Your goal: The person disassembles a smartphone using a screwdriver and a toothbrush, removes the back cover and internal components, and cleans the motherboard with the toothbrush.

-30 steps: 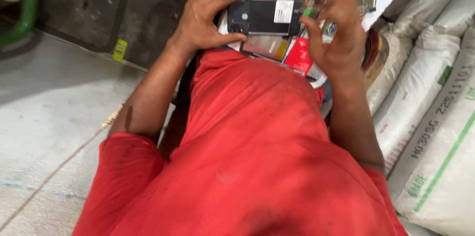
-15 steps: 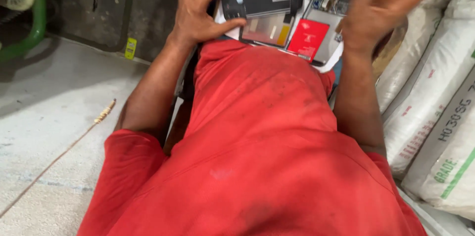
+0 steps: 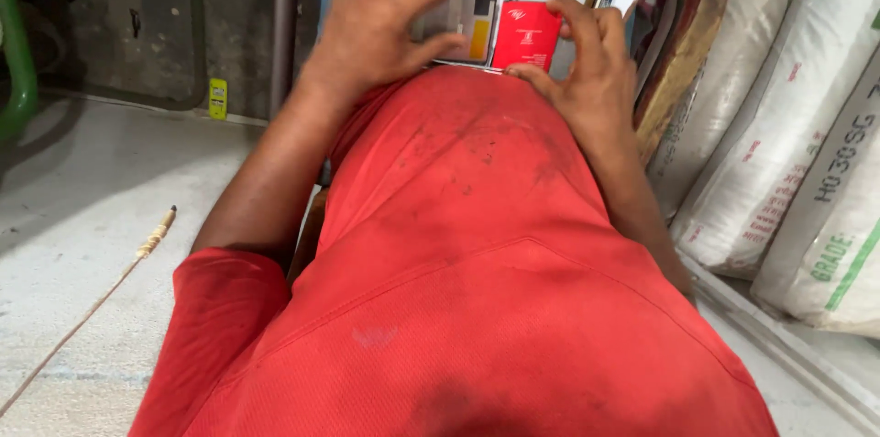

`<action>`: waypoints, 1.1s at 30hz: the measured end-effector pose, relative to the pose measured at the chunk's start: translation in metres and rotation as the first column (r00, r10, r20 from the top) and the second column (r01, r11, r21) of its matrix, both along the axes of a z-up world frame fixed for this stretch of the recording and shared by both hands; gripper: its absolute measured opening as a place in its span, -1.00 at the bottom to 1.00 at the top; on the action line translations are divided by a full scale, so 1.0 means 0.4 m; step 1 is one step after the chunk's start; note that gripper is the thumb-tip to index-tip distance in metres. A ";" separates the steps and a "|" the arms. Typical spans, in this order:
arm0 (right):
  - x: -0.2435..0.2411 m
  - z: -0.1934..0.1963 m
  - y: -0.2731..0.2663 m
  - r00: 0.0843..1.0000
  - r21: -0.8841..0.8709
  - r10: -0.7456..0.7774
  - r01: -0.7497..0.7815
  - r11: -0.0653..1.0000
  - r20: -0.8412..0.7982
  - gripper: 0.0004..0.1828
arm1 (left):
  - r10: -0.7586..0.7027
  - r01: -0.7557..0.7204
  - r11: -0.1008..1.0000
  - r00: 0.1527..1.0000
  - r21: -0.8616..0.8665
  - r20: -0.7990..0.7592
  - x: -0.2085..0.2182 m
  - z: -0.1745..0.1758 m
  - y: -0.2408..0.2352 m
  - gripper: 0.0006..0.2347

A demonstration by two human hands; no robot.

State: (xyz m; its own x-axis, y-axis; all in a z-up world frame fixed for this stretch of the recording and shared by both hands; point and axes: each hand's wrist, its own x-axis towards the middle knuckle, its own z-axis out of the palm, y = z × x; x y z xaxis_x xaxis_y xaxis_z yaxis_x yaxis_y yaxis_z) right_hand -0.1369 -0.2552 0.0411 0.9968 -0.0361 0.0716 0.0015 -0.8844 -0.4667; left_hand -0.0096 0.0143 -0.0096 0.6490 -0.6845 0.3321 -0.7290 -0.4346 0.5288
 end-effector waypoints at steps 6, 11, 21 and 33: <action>0.011 0.004 -0.016 0.991 0.077 -0.037 0.047 0.996 -0.130 -0.29 | -0.047 0.047 0.999 0.999 -0.010 -0.023 -0.002 0.025 -0.060 -0.53; 0.006 0.008 -0.085 0.986 0.388 -0.015 0.079 0.918 -0.164 -0.66 | -0.017 0.018 1.000 1.000 -0.016 0.023 -0.003 0.050 -0.063 -0.58; 0.093 -0.027 -0.173 0.940 0.031 -0.200 0.199 0.979 0.276 -0.49 | -0.035 0.035 0.998 0.999 -0.046 0.000 0.066 0.056 -0.293 -0.30; -0.004 -0.071 -0.128 0.960 0.383 -0.280 0.259 0.887 -0.002 -0.23 | -0.131 0.137 0.987 0.988 -0.081 0.076 0.019 0.053 -0.216 -0.54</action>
State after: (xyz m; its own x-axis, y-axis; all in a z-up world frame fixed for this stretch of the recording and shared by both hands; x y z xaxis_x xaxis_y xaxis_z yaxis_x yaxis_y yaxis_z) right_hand -0.1385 -0.3065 0.0126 0.9400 -0.3373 0.0503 -0.1788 -0.6130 -0.7696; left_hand -0.0020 -0.0719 0.0118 0.5264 -0.7305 0.4350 -0.8141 -0.2857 0.5055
